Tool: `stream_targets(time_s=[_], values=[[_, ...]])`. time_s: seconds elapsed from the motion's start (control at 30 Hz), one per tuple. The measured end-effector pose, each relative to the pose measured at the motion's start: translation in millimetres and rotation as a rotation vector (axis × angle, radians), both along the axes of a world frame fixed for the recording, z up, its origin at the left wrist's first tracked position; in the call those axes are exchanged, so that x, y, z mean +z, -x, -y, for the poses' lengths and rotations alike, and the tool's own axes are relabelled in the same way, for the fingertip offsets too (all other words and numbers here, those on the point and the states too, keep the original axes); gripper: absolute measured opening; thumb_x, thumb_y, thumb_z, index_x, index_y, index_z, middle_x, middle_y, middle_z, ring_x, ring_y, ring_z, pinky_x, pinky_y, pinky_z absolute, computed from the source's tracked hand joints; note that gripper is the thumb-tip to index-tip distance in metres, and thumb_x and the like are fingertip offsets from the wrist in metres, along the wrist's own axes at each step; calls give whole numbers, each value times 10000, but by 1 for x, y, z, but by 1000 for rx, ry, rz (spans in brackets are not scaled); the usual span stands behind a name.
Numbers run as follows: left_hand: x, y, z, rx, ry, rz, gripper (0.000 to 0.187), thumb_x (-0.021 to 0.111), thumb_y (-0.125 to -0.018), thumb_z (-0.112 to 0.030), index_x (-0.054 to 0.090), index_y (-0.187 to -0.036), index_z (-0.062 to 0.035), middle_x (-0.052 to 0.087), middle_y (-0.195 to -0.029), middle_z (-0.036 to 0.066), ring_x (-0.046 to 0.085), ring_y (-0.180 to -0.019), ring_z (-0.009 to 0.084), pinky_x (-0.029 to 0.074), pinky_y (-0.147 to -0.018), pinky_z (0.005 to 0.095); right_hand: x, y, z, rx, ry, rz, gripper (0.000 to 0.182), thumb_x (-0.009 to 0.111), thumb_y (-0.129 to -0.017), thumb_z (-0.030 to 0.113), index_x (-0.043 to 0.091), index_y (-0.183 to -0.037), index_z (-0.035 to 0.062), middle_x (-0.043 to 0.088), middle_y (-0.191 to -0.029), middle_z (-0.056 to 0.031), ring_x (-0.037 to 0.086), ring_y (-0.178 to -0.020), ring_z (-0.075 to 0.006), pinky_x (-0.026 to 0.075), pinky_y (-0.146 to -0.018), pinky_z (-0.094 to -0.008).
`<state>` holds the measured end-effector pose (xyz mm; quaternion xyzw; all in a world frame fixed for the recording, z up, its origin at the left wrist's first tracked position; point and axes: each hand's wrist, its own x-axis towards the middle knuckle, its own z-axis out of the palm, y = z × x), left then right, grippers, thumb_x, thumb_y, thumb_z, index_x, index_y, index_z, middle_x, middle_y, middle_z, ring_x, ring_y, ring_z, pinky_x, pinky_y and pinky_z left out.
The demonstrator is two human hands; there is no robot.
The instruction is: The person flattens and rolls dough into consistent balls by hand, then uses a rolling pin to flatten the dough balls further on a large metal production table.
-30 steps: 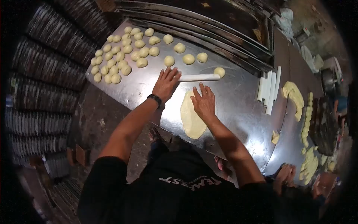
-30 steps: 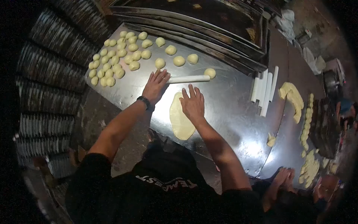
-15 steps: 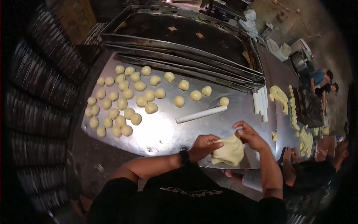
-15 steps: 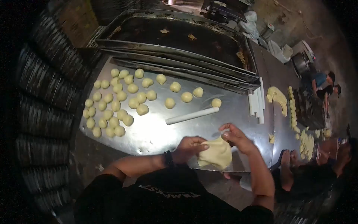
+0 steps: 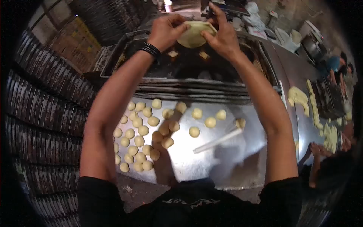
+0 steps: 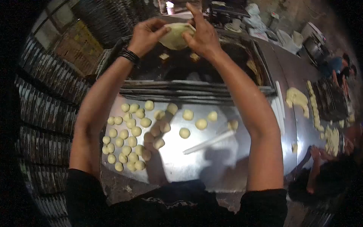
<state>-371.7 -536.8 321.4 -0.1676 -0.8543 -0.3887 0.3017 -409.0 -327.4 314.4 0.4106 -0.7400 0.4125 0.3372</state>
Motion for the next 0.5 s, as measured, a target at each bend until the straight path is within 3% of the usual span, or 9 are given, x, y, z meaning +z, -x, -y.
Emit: stream_targets(time_s=[0.07,0.17,0.2,0.23,0.3,0.37,0.4,0.43,0.5], values=[[-16,16,8,34,25,49,254,728,-841,-175,680,-1012,6,702,-877,67,644,-798,110,524,-729,254,-16,16,11,78,-7,146,796,719,-719,95,339,-1413,176,636,-942,-136,645,-839,-308,520,-770,-388],[-35,30,27,-138,-54,324,219,724,-834,-139,682,-993,5,698,-873,47,638,-797,96,523,-723,258,-46,44,19,186,-30,438,736,750,-680,108,434,-1344,126,653,-892,-96,652,-776,-234,520,-721,-354],[-47,38,36,-120,-10,316,254,749,-795,-238,715,-911,-14,714,-839,79,659,-744,121,539,-701,296,-61,46,21,231,-36,564,719,761,-667,113,462,-1320,113,656,-872,-82,652,-754,-211,520,-705,-343],[-51,41,36,-152,-63,513,268,759,-786,-243,717,-918,-14,712,-832,82,656,-735,119,538,-699,289,-69,43,25,239,31,806,563,794,-622,130,592,-1146,84,660,-817,-55,644,-718,-161,518,-686,-317],[-82,58,36,-122,75,670,271,698,-859,-264,701,-978,-20,699,-861,61,646,-787,113,525,-717,286,-100,65,32,127,-173,1003,437,804,-593,149,648,-996,80,670,-821,-64,656,-735,-189,521,-683,-330],[-127,75,33,-11,372,439,310,686,-861,-309,704,-1008,-36,706,-879,102,671,-786,169,533,-725,323,-129,73,33,-78,-330,762,354,811,-575,187,671,-883,80,683,-824,-83,671,-759,-219,527,-691,-355],[-158,90,41,-7,440,296,328,656,-874,-330,701,-1037,-49,694,-903,134,672,-815,252,532,-748,367,-143,79,33,-236,-515,447,234,778,-720,194,667,-888,74,669,-783,-32,628,-695,-109,508,-613,-278],[-170,94,39,27,513,248,317,645,-880,-322,701,-1032,-49,689,-913,140,664,-833,272,529,-757,376,-144,78,36,-359,-520,299,283,772,-655,234,656,-854,70,684,-803,-107,682,-778,-233,532,-693,-358],[-180,97,36,111,653,130,297,623,-892,-305,703,-1022,-50,681,-934,152,649,-867,311,523,-775,394,-121,69,25,-430,-483,525,494,652,-770,123,545,-1237,4,646,-921,-179,636,-824,-339,513,-745,-438]])
